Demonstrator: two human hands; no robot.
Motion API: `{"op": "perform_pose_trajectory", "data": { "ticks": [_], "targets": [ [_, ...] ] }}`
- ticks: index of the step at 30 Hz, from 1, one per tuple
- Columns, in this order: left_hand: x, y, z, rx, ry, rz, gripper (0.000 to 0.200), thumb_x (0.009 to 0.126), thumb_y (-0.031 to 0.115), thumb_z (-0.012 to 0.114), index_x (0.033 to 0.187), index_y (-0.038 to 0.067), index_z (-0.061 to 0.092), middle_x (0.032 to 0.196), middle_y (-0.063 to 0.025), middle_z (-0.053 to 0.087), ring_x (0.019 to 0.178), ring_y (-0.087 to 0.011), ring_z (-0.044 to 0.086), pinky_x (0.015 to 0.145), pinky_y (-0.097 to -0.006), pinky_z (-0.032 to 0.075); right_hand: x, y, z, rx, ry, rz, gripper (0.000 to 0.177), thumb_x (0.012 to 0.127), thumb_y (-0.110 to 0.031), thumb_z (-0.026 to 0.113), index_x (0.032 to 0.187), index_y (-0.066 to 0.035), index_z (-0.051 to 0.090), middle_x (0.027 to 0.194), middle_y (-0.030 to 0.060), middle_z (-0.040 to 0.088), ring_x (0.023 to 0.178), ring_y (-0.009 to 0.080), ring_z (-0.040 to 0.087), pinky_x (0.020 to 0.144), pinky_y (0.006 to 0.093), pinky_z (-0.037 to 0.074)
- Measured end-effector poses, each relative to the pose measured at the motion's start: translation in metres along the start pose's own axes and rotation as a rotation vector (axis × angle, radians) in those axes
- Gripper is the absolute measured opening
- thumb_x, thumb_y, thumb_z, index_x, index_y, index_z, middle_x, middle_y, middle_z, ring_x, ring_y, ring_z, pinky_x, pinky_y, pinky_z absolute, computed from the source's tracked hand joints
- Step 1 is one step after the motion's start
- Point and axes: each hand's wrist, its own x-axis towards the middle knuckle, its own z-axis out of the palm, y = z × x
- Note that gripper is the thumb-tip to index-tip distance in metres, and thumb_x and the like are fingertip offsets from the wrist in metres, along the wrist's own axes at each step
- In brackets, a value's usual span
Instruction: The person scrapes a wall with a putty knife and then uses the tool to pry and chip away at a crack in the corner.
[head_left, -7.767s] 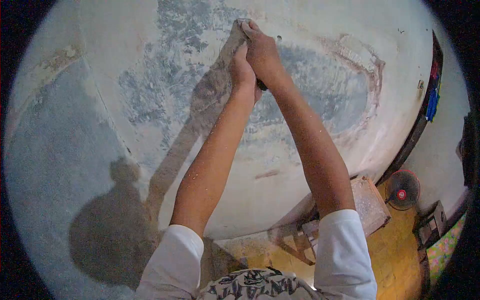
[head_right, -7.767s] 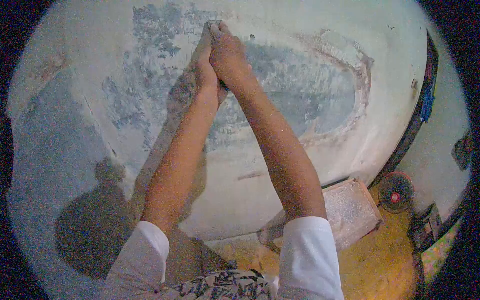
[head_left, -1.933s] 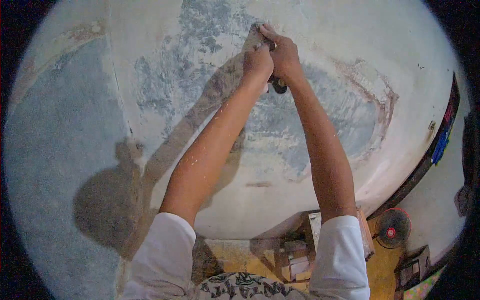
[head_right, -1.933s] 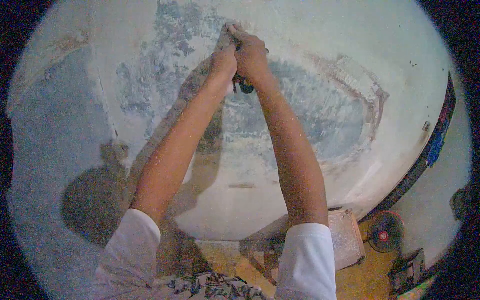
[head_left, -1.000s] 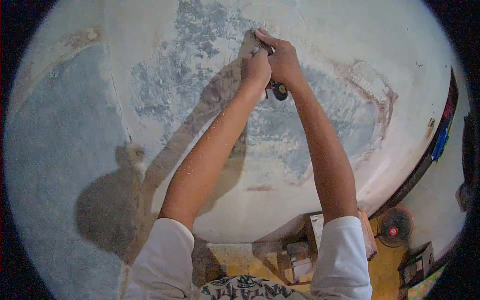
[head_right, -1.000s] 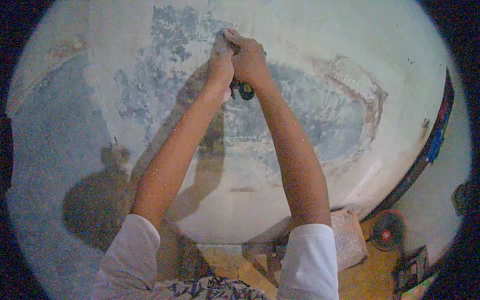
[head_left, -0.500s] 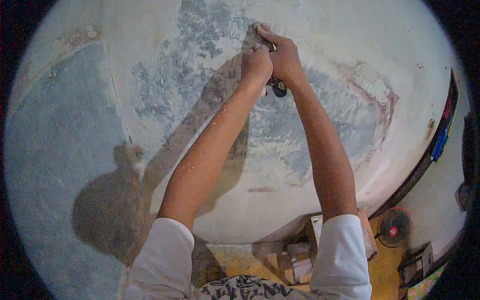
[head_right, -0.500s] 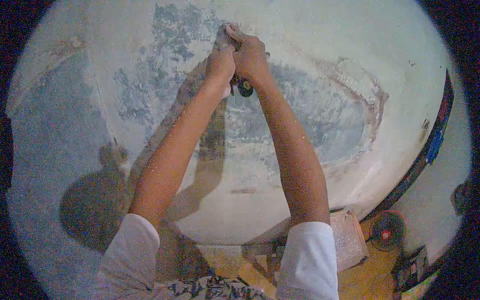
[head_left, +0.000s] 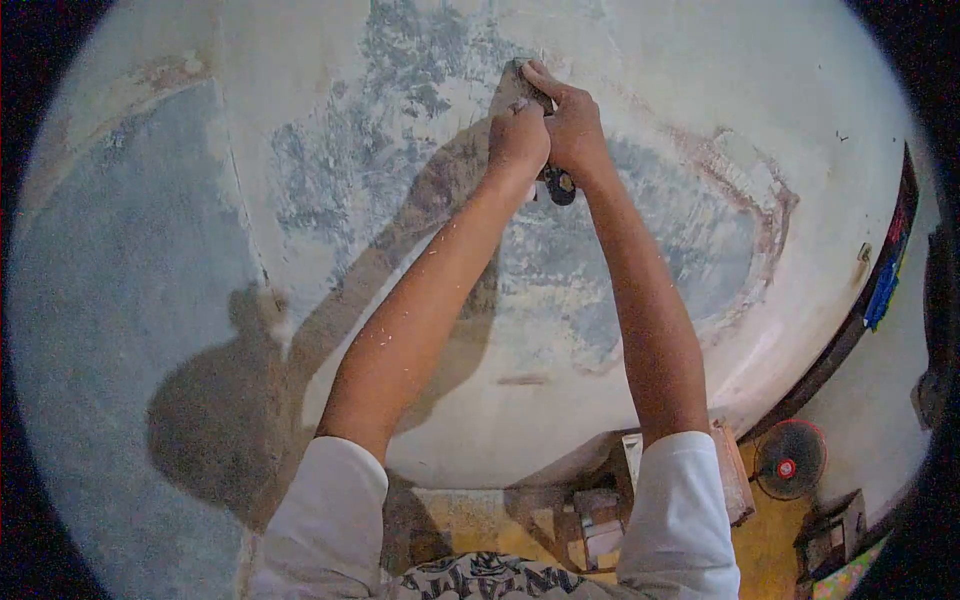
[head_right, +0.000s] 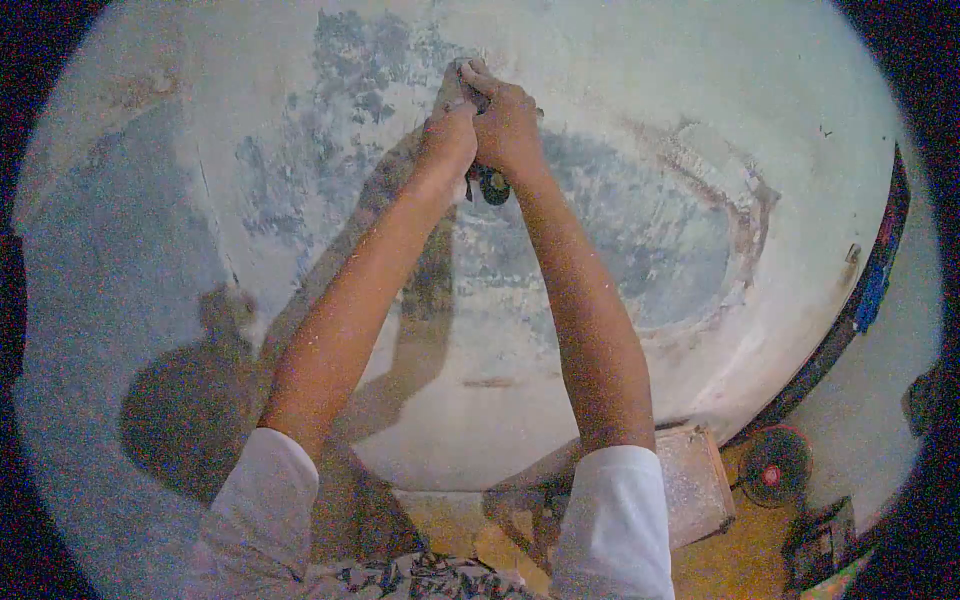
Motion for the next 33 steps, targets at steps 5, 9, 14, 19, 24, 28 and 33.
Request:
{"op": "perform_pose_trajectory", "data": {
  "ticks": [5, 9, 14, 19, 24, 28, 33],
  "targets": [
    [0.017, -0.012, 0.011, -0.190, 0.029, -0.064, 0.047, 0.090, 0.028, 0.049, 0.120, -0.007, 0.059, 0.121, -0.0318, 0.060, 0.115, -0.0404, 0.058, 0.092, -0.0455, 0.046, 0.014, 0.014, 0.002, 0.042, 0.015, -0.062, 0.051, 0.080, -0.012, 0.072, 0.130, -0.007, 0.061, 0.137, 0.0157, 0.055, 0.127, 0.0252, 0.053, 0.105, 0.0329, 0.043],
    [0.012, -0.012, 0.010, -0.200, 0.027, -0.102, 0.046, 0.091, 0.027, 0.050, 0.123, -0.005, 0.058, 0.121, -0.0287, 0.061, 0.115, -0.0377, 0.059, 0.092, -0.0450, 0.046, 0.010, 0.005, -0.004, -0.004, -0.038, -0.003, 0.052, 0.079, -0.011, 0.073, 0.130, -0.007, 0.061, 0.138, 0.0148, 0.055, 0.128, 0.0238, 0.052, 0.106, 0.0324, 0.042],
    [-0.003, -0.003, 0.007, -0.177, -0.017, -0.159, 0.047, 0.091, 0.027, 0.049, 0.123, -0.005, 0.058, 0.121, -0.0258, 0.062, 0.114, -0.0372, 0.060, 0.092, -0.0442, 0.046, 0.007, 0.012, -0.002, 0.009, -0.016, -0.021, 0.054, 0.079, -0.011, 0.074, 0.130, -0.005, 0.059, 0.140, 0.0133, 0.054, 0.129, 0.0221, 0.051, 0.106, 0.0324, 0.042],
    [0.004, 0.001, 0.010, -0.141, 0.055, -0.128, 0.046, 0.091, 0.028, 0.048, 0.121, -0.006, 0.058, 0.117, -0.0250, 0.064, 0.111, -0.0377, 0.060, 0.091, -0.0444, 0.046, 0.019, 0.020, 0.008, 0.101, -0.009, -0.042, 0.053, 0.079, -0.011, 0.073, 0.130, -0.005, 0.060, 0.141, 0.0150, 0.052, 0.129, 0.0247, 0.052, 0.105, 0.0324, 0.043],
    [0.012, 0.008, 0.009, -0.126, 0.055, -0.139, 0.045, 0.092, 0.028, 0.049, 0.118, -0.006, 0.059, 0.115, -0.0222, 0.065, 0.108, -0.0353, 0.062, 0.090, -0.0429, 0.046, 0.018, 0.008, -0.004, 0.029, -0.062, -0.035, 0.052, 0.081, -0.011, 0.069, 0.131, -0.004, 0.058, 0.142, 0.0165, 0.051, 0.130, 0.0264, 0.050, 0.105, 0.0327, 0.042],
    [-0.032, -0.009, 0.002, -0.230, 0.044, -0.174, 0.044, 0.092, 0.028, 0.051, 0.116, -0.008, 0.060, 0.112, -0.0209, 0.066, 0.106, -0.0306, 0.063, 0.088, -0.0411, 0.047, -0.027, 0.009, 0.002, 0.102, -0.059, -0.002, 0.052, 0.082, -0.010, 0.066, 0.133, -0.004, 0.056, 0.143, 0.0169, 0.049, 0.131, 0.0274, 0.050, 0.106, 0.0338, 0.041],
    [-0.077, -0.040, -0.007, -0.277, 0.020, -0.022, 0.041, 0.094, 0.027, 0.052, 0.115, -0.007, 0.061, 0.110, -0.0195, 0.067, 0.104, -0.0260, 0.063, 0.084, -0.0395, 0.047, -0.080, 0.005, 0.008, 0.207, -0.040, 0.033, 0.052, 0.085, -0.005, 0.063, 0.136, -0.004, 0.054, 0.144, 0.0173, 0.048, 0.133, 0.0307, 0.047, 0.106, 0.0346, 0.041]
  ]
}}
